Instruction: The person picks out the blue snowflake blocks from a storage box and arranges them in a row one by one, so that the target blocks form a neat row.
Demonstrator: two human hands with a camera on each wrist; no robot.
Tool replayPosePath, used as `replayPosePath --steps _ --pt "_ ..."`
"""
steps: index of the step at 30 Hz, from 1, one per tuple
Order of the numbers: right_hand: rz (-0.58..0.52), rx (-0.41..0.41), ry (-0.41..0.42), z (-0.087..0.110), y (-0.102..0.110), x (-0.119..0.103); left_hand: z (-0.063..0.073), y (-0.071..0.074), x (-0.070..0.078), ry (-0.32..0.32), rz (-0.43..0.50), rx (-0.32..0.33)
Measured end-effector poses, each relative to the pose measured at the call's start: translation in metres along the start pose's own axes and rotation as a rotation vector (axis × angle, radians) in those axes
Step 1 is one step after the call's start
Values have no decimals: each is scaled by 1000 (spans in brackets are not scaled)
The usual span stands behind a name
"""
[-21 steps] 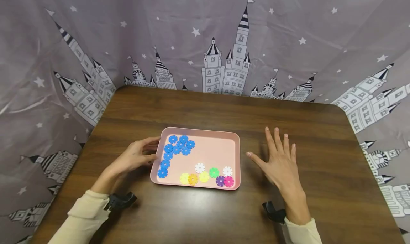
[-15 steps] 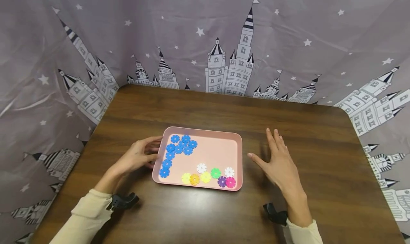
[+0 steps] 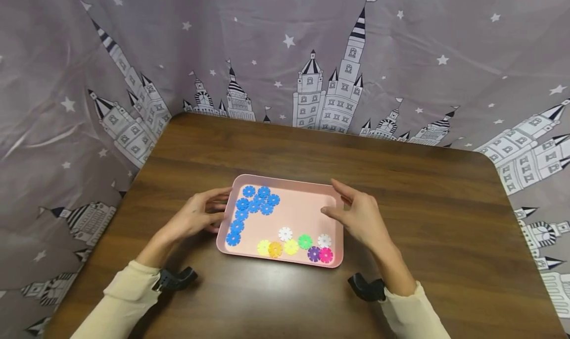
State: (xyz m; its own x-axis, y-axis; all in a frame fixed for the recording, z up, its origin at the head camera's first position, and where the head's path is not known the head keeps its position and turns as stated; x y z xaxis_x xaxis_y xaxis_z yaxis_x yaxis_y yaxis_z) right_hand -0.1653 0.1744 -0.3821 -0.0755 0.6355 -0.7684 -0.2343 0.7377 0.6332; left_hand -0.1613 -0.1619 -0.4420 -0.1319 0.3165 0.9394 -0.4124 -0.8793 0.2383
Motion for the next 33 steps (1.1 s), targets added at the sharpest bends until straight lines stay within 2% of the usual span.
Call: replayPosePath --steps 6,11,15,24,33 --pt "-1 -131 40 -24 -39 -20 0 2 1 -9 24 -3" --pt "20 -177 91 -41 -67 -28 -2 1 1 -17 27 -13" --pt "30 -215 92 -51 -86 -28 -3 -1 -1 -2 29 -14" --pt "52 -240 122 -65 -110 -31 -2 0 -3 -9 35 -12" --pt "128 -214 148 -72 -123 -35 0 0 -3 -4 40 -7"
Point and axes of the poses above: each hand's wrist, its own z-axis away from the middle knuckle, its own y-axis out of the back of the hand, x = y × z, the point moved 7 cm from there along -z, towards the middle knuckle, and after that the axes turned 3 degrees about -x, right-handed, at the moved point
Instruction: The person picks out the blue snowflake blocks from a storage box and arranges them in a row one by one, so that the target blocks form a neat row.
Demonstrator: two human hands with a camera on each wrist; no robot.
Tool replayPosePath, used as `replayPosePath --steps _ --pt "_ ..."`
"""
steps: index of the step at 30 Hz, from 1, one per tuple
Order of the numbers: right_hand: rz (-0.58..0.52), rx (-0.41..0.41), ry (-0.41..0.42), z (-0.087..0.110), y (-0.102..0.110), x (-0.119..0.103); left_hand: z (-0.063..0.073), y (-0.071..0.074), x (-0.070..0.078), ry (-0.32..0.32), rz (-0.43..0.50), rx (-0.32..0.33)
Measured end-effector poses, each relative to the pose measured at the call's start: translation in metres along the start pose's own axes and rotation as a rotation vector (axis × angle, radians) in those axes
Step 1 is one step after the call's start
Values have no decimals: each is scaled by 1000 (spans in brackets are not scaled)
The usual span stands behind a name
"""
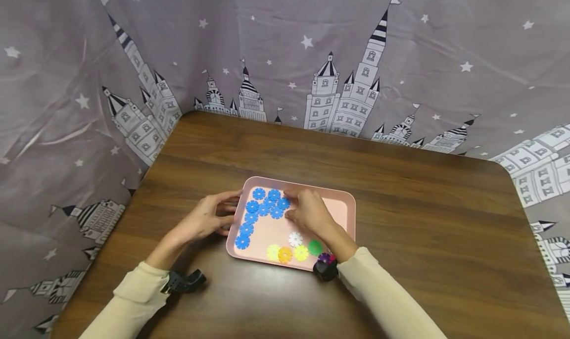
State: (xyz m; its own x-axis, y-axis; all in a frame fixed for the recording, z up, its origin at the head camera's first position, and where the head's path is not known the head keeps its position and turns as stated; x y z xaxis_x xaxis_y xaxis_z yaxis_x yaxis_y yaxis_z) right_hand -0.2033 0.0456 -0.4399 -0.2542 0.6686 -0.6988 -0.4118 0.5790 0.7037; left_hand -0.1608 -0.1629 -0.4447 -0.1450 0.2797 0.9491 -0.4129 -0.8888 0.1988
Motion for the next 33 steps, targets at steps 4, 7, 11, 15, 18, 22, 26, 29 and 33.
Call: replayPosePath --steps 4,7,11,15,18,22,26,29,33 --pt "36 14 31 -3 -1 -1 0 -1 1 3 -3 1" --pt "60 26 58 -5 0 -1 -1 -3 1 11 -1 -1" --pt "96 22 60 -6 1 0 -4 -6 0 14 6 -5" --pt "137 7 58 -10 0 0 -4 -6 -1 6 12 -7" --pt "143 -1 80 -14 -2 -3 -1 -3 -1 7 8 9" --pt "144 1 102 -16 -2 -6 1 -2 1 11 9 14" --pt "128 3 93 -17 -2 -5 1 -3 1 13 13 13" --pt "129 -2 82 -17 -3 -4 0 -4 1 11 9 12" --pt "153 6 86 -14 0 -3 -1 -4 1 19 -10 16"
Point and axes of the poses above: each hand's wrist, its own z-axis away from the middle knuckle, its own y-axis out of the back of the hand, x = y × z, the point moved 7 cm from there along -z, towards the middle knuckle, and after that the axes turned 3 degrees about -x, right-handed, at the moved point
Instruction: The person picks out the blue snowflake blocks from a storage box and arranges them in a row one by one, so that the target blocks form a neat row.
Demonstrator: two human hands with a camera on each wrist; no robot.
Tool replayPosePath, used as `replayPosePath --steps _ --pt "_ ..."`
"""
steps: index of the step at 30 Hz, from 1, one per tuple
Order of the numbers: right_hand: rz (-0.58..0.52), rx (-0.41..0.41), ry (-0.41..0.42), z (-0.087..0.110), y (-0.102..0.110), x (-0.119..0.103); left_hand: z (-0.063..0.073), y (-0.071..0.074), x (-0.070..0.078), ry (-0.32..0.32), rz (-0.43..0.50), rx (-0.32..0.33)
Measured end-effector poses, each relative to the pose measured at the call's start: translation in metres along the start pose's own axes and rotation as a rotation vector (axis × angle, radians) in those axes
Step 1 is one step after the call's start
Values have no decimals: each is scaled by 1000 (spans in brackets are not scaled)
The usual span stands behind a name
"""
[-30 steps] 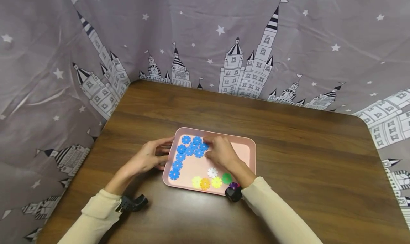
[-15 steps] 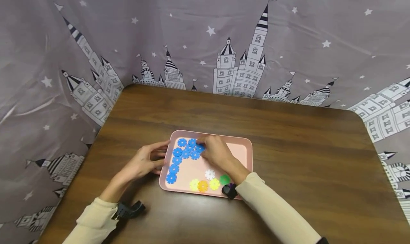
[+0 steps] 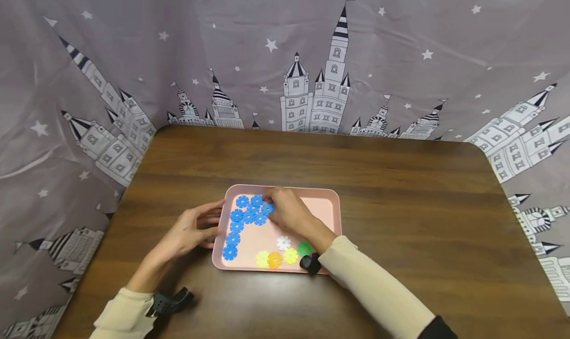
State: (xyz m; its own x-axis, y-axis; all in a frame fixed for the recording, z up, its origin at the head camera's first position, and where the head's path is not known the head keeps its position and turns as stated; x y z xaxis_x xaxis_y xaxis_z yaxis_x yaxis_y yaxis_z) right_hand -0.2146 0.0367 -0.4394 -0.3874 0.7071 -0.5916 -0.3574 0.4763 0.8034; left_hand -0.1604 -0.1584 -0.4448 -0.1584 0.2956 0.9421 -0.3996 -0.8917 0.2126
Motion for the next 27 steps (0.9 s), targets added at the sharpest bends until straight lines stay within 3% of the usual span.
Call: replayPosePath --steps 4,11,18,27 --pt "-17 36 5 11 13 2 0 0 -1 2 -15 6" --pt "-75 120 -27 42 53 14 -2 -1 -1 5 0 -6" --pt "-98 245 -87 74 89 42 -2 0 0 7 -35 -4" --pt "-110 338 -178 103 110 82 -3 -3 2 17 -59 -7"
Point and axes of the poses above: each hand's wrist, its own z-axis away from the middle knuckle, its own y-axis out of the back of the hand, x = y × z, the point moved 7 cm from there along -z, towards the middle knuckle, and after that the axes turned 3 degrees about -x, right-handed, at the moved point
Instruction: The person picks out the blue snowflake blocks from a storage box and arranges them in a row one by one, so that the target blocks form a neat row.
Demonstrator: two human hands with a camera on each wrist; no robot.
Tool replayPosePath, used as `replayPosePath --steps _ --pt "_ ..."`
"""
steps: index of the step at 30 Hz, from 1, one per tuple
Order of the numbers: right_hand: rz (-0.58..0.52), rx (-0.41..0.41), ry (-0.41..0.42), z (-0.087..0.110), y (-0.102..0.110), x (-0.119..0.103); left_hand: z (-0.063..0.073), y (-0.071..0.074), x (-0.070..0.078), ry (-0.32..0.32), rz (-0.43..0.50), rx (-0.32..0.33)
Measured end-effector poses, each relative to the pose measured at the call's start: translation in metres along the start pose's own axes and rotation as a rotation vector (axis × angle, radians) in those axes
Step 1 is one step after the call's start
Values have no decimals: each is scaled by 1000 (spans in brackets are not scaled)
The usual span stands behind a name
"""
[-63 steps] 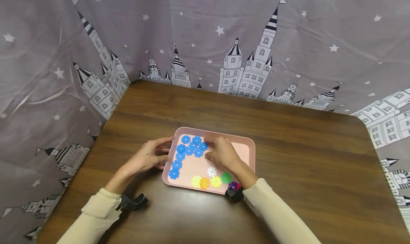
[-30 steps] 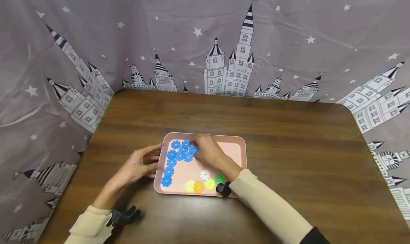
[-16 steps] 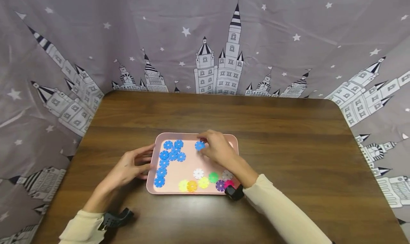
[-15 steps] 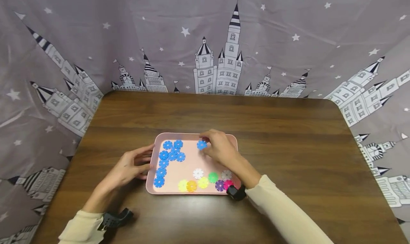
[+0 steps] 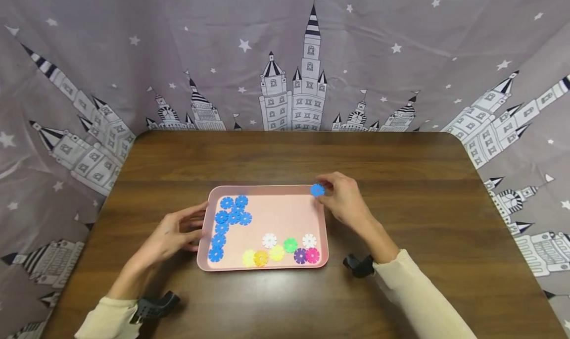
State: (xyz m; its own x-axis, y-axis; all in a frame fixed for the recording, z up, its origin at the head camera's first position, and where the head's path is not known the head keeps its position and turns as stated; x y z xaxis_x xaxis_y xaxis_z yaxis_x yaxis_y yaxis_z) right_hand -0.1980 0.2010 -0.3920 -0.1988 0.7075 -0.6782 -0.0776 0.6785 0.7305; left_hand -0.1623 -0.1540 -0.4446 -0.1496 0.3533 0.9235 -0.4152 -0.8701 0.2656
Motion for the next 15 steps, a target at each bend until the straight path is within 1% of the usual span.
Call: replayPosePath --steps 3,7,12,15 --pt "-5 27 -8 -3 5 11 1 1 -1 7 -9 6" --pt "17 44 -56 -7 8 28 2 1 -2 11 1 7" --pt "52 16 -109 -8 2 48 1 0 -1 11 6 3" --pt "38 -5 -119 -8 -4 56 1 0 1 1 3 1"
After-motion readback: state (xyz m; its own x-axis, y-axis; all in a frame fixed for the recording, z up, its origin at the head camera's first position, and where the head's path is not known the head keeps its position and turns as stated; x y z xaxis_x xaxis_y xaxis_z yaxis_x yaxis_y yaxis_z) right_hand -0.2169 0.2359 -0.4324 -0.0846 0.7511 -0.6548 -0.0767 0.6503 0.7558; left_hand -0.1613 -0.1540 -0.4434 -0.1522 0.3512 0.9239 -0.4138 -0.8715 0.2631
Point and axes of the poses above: each hand's wrist, its own z-axis away from the middle knuckle, its own y-axis out of the back of the hand, x = y × z, the point moved 7 cm from there along -z, towards the middle knuckle, and after that the axes turned 3 degrees about -x, right-handed, at the moved point
